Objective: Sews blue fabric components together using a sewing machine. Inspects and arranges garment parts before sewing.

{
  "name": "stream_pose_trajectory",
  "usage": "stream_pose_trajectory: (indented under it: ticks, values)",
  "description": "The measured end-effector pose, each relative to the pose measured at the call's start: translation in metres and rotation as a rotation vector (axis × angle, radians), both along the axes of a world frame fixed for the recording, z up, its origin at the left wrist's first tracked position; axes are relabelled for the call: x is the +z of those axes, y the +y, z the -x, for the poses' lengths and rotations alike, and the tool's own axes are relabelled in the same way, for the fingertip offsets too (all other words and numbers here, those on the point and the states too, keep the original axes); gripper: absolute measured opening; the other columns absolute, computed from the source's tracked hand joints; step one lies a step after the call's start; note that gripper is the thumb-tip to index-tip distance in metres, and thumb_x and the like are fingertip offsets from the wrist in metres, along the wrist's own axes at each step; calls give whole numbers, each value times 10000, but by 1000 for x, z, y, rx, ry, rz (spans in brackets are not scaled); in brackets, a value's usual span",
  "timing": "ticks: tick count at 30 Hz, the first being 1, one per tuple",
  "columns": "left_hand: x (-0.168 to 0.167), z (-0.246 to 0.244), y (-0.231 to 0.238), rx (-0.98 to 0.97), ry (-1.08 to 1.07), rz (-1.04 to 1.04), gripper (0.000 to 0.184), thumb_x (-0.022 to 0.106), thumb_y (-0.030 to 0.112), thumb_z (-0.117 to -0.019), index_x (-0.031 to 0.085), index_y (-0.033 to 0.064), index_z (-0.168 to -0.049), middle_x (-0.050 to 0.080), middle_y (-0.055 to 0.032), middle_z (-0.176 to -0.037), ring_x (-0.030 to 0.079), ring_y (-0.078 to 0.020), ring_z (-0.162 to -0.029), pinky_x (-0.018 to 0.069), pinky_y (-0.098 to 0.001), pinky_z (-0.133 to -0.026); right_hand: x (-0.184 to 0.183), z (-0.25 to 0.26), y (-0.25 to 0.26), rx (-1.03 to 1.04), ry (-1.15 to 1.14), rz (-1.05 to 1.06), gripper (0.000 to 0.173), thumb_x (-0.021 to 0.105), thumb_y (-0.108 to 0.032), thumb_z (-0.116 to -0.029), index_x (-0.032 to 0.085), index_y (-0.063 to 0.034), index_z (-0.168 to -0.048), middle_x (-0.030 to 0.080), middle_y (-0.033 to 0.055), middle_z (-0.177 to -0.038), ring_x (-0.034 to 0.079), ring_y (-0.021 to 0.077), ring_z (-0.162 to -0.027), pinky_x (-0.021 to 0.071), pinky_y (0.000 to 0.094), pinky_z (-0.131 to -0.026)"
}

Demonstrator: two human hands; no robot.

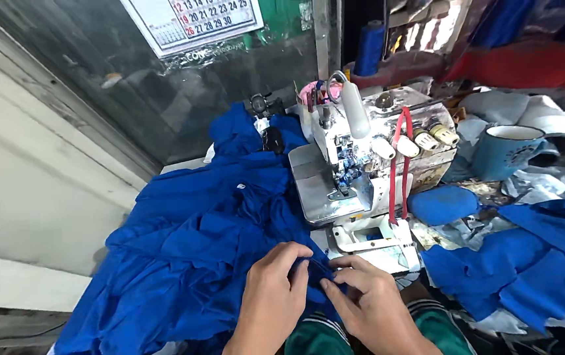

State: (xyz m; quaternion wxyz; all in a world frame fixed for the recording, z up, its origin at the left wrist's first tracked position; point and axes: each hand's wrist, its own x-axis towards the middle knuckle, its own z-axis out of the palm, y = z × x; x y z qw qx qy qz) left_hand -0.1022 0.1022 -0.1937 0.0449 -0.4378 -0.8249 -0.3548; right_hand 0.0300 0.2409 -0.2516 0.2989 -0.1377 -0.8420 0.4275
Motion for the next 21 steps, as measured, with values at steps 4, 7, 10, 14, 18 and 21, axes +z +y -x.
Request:
stream_pose_trajectory:
  ticks: [4,7,10,14,18,21]
  values:
    - [6,-1,-1,-6,-103,-91,187,644,132,-919,743,219,-1052,742,133,-997,678,4,-766,589,-200,-658,11,1,3,4,44,-6,159,732,-315,-920,768,-193,-825,747,-77,-936,680,2,-784,581,198,-636]
    - [13,-1,-1,-11,-138,-108,222,652,102,-895,725,236,-1057,747,151,-1018,682,2,-775,583,-204,-645,22,-1,4,-5,28,23,156,761,-331,-890,762,-205,-799,727,-73,-916,645,5,-728,544,193,-586]
    - [19,-1,2,-12,-101,-85,234,634,116,-899,720,258,-1064,740,168,-1014,643,16,-713,550,-205,-604,28,-4,7,-2,5,57,164,773,-337,-878,764,-202,-786,705,-51,-919,626,14,-716,529,192,-571]
    - [21,0,7,2,14,49,178,604,219,-995,736,248,-1112,713,118,-1037,672,-11,-845,597,-257,-729,31,-10,13,5,-31,85,198,750,-347,-894,742,-201,-761,708,-66,-873,652,21,-737,552,208,-593]
    - [23,-5,9,-18,57,113,235,530,261,-1042,747,229,-1128,690,75,-1037,666,-35,-908,592,-256,-786,38,-13,20,-10,-70,176,247,758,-355,-881,643,-189,-739,634,-79,-667,581,37,-546,481,228,-471]
    - [29,-7,10,-38,31,113,242,506,278,-1057,732,235,-1132,679,74,-1023,661,-37,-888,590,-269,-774,44,-16,24,25,-76,248,198,776,-330,-885,669,-183,-963,705,-66,-792,633,65,-584,526,234,-485]
